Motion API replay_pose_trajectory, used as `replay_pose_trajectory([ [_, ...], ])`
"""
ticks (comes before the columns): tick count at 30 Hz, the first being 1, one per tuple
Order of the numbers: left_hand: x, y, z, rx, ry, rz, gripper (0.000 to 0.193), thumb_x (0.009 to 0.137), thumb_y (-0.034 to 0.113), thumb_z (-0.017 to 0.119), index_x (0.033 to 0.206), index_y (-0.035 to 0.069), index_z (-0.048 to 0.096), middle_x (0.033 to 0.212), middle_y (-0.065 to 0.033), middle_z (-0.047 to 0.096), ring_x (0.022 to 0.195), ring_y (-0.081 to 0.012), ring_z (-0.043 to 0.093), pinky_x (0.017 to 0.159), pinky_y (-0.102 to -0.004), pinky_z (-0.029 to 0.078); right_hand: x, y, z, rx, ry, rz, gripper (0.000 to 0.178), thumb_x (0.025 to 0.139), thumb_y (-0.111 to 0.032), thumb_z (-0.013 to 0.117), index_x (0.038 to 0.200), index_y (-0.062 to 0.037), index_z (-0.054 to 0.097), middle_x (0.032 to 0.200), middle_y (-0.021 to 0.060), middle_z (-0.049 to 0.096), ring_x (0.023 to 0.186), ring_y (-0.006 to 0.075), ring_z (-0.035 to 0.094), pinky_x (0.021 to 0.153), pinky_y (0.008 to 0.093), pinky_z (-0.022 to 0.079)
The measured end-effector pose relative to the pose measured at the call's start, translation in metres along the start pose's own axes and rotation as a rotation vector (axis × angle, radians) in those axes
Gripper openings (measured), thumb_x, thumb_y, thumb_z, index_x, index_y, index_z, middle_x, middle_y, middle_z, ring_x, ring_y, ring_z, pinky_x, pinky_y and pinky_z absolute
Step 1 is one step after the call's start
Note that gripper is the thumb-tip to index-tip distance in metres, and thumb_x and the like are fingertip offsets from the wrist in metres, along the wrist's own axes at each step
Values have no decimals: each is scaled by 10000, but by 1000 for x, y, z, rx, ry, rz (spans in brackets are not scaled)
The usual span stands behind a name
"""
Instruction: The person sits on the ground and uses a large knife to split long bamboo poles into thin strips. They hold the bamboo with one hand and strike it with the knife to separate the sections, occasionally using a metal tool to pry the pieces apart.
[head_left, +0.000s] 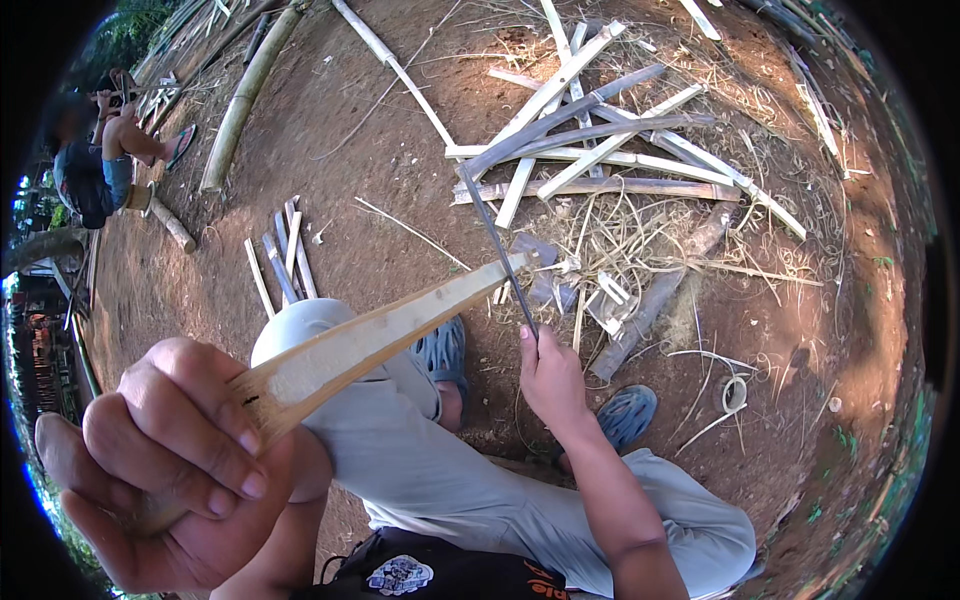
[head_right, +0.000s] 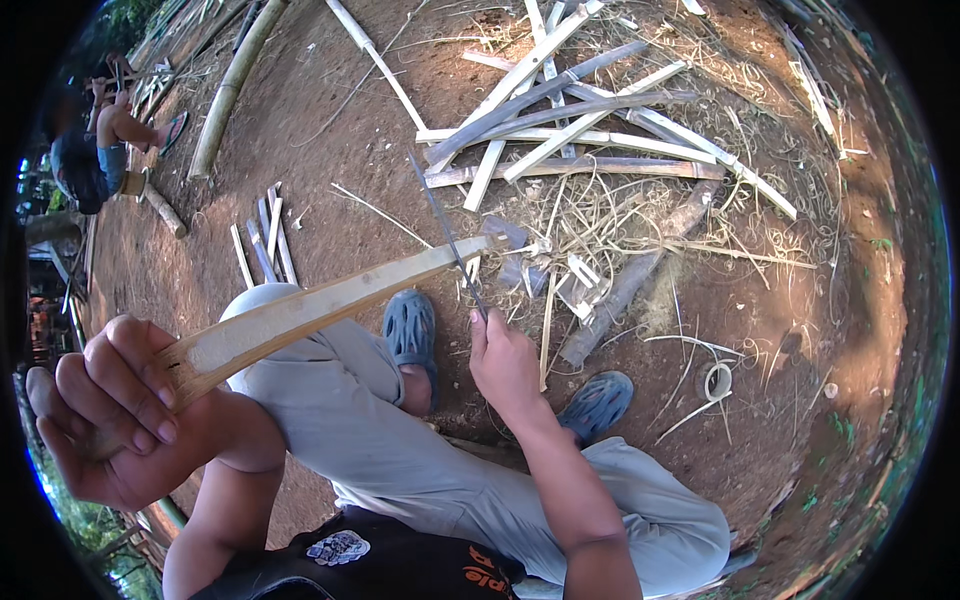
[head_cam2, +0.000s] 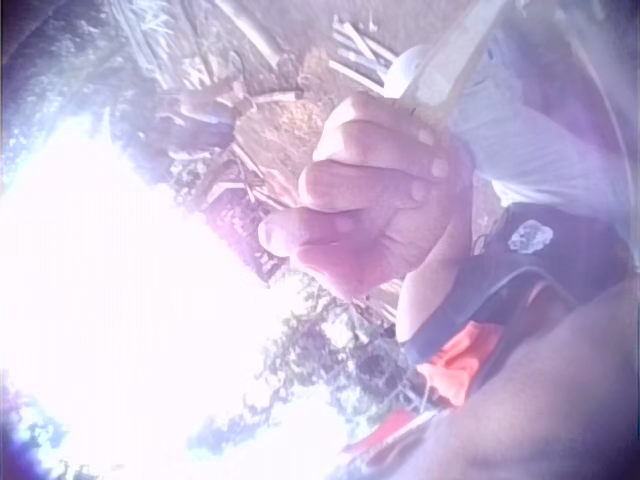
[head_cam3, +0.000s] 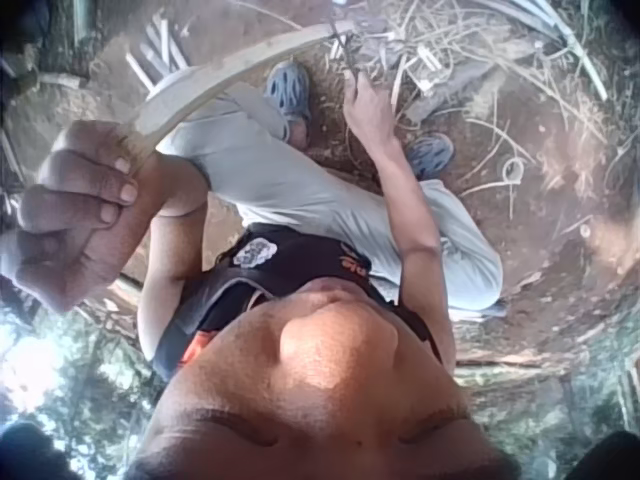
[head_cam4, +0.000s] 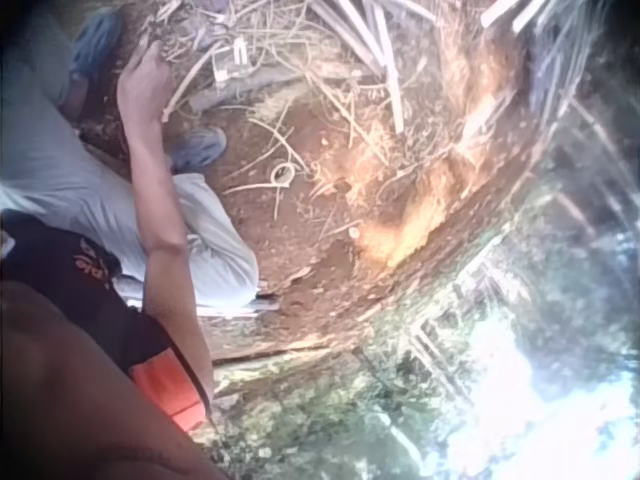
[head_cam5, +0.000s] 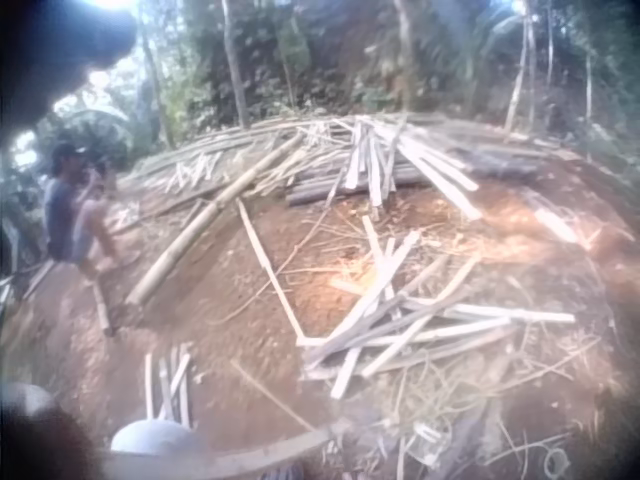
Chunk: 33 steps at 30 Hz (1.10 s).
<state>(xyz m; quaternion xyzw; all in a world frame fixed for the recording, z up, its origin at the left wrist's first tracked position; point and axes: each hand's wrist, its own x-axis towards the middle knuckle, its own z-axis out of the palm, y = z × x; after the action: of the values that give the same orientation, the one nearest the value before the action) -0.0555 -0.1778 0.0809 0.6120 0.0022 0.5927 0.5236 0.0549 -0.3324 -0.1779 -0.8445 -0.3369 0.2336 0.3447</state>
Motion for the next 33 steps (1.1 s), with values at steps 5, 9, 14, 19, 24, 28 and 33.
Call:
replay_pose_trajectory([
  [5,-6,-13,10,54,7,-16,244,944,271,398,774,109,465,468,32,371,338,-59,325,426,-204,312,-5,-17,-6,48,63,-115,295,1014,-269,486,917,0,559,678,223,629,593,417,632,518,493,493],
  [9,-1,-11,4,8,-6,9,249,951,268,388,767,116,457,468,27,362,337,-64,314,425,-210,308,-12,-34,-6,195,106,-240,274,1009,-237,514,920,18,556,676,241,601,631,431,616,548,500,455],
  [14,7,-17,4,-40,-9,-15,261,965,252,370,747,123,431,472,24,350,339,-70,304,433,-223,303,-7,75,41,-106,-6,129,303,1011,-279,490,990,8,586,661,240,625,630,424,649,537,489,513],
  [19,6,-17,-10,0,-32,-29,273,980,250,353,747,124,420,479,21,359,343,-70,304,447,-226,312,-12,26,28,-87,8,115,294,999,-247,509,936,29,590,672,269,610,620,462,614,568,530,476],
  [24,12,-28,1,-57,-40,-67,255,973,249,345,757,128,403,466,16,355,343,-83,309,441,-231,334,-1,60,46,-34,31,150,320,1008,-263,470,951,29,588,714,275,632,681,473,633,619,553,497],
  [28,3,-33,7,-78,0,-131,259,969,253,348,743,135,393,460,17,348,337,-87,312,437,-230,336,9,87,36,-120,18,239,352,1019,-257,436,897,36,589,723,284,636,702,487,629,641,565,501],
  [33,20,-21,-3,-72,-25,-26,277,963,249,371,710,138,385,457,21,328,334,-80,290,434,-221,318,-6,52,33,-180,-109,280,339,1019,-263,435,909,30,567,713,296,630,701,464,649,654,563,512],
])
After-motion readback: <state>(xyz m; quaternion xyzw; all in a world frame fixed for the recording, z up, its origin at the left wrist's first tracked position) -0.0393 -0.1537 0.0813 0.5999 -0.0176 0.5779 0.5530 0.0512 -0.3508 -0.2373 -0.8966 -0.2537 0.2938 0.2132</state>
